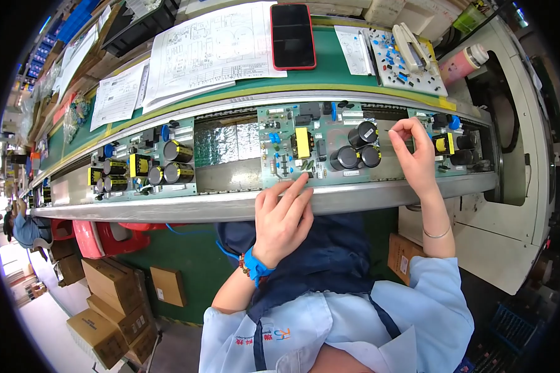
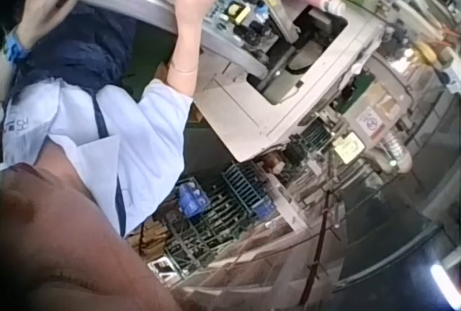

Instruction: The person assembles circuit components, capacitors, and transformers onto a printed circuit board by hand.

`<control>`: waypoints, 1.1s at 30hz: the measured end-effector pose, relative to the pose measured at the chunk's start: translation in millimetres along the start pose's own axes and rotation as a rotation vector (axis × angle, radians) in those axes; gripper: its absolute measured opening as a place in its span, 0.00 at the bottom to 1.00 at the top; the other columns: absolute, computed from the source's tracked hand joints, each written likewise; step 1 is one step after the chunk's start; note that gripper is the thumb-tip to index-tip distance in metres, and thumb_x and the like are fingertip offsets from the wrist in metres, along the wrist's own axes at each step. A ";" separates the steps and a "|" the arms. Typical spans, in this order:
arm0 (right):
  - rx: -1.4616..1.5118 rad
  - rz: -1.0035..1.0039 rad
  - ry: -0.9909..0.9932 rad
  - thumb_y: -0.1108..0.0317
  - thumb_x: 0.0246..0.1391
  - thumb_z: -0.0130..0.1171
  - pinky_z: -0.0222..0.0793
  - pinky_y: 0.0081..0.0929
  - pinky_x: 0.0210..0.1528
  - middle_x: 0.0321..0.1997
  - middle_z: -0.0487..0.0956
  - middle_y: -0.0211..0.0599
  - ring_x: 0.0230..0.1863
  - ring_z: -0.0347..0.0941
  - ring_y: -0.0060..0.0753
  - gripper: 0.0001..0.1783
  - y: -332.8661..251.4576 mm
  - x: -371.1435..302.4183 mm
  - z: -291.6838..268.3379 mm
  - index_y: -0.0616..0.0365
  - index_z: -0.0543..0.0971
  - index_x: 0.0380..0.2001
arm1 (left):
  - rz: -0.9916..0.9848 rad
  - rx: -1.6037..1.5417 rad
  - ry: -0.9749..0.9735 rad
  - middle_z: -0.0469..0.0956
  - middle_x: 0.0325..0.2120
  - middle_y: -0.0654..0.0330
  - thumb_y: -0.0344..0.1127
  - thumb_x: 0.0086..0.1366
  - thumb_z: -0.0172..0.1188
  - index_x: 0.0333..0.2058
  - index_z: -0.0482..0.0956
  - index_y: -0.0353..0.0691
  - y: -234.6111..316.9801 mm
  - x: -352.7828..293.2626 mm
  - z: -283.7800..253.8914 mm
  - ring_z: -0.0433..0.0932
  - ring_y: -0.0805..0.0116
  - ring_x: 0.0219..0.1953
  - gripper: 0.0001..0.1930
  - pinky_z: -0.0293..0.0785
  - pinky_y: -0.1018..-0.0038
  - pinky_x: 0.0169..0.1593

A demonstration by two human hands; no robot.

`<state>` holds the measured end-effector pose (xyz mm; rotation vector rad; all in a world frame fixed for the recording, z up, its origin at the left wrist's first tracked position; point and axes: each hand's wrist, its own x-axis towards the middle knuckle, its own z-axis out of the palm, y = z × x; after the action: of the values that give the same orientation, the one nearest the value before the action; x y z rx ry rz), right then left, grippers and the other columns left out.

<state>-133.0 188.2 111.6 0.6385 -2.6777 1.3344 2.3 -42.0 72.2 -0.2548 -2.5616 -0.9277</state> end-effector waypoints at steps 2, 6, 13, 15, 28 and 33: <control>-0.001 0.047 0.031 0.73 0.54 0.55 0.64 0.19 0.38 0.30 0.72 0.30 0.32 0.67 0.22 0.04 7.6 -6.1 0.0 0.62 0.72 0.33 | -0.001 -0.029 -0.005 0.76 0.47 0.59 0.22 0.46 0.60 0.37 0.77 0.39 2.3 0.9 -1.9 0.73 0.61 0.44 0.15 0.64 0.69 0.46; 0.109 0.168 0.093 0.70 0.58 0.51 0.65 0.19 0.41 0.33 0.74 0.31 0.35 0.68 0.22 0.08 19.4 -17.4 -0.9 0.63 0.73 0.38 | -0.050 -0.008 0.055 0.77 0.46 0.59 0.22 0.46 0.60 0.36 0.77 0.39 -0.6 -8.5 -8.4 0.74 0.62 0.43 0.15 0.64 0.69 0.47; -0.048 0.192 0.052 0.71 0.58 0.51 0.66 0.21 0.40 0.34 0.75 0.34 0.34 0.70 0.24 0.07 14.7 -25.1 -4.1 0.63 0.74 0.37 | -0.084 0.091 0.014 0.77 0.44 0.59 0.24 0.48 0.59 0.36 0.77 0.38 -7.6 -9.8 -11.9 0.74 0.61 0.42 0.13 0.63 0.69 0.48; -0.066 0.191 0.047 0.72 0.58 0.51 0.66 0.21 0.40 0.34 0.75 0.34 0.34 0.70 0.25 0.07 13.5 -26.3 -3.5 0.63 0.74 0.37 | -0.087 0.089 0.004 0.77 0.44 0.60 0.24 0.48 0.59 0.36 0.77 0.38 -5.2 -5.1 -12.8 0.73 0.61 0.43 0.13 0.63 0.69 0.48; -0.103 0.226 0.034 0.75 0.57 0.50 0.67 0.22 0.40 0.35 0.75 0.36 0.35 0.72 0.28 0.07 4.5 -34.6 -6.5 0.64 0.73 0.38 | -0.059 0.114 -0.080 0.74 0.48 0.60 0.28 0.51 0.59 0.40 0.74 0.38 -3.1 10.5 -10.5 0.71 0.59 0.45 0.15 0.62 0.66 0.49; -0.118 0.239 0.038 0.74 0.57 0.50 0.67 0.23 0.41 0.35 0.75 0.36 0.36 0.72 0.28 0.07 -1.1 -36.2 -7.5 0.64 0.73 0.38 | -0.051 0.120 -0.109 0.73 0.50 0.60 0.29 0.51 0.59 0.40 0.74 0.38 -3.9 14.9 -12.7 0.70 0.59 0.47 0.15 0.61 0.66 0.49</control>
<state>-100.4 205.4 107.9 0.2852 -2.8468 1.2089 -8.4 -52.6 85.3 -0.2111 -2.7239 -0.7949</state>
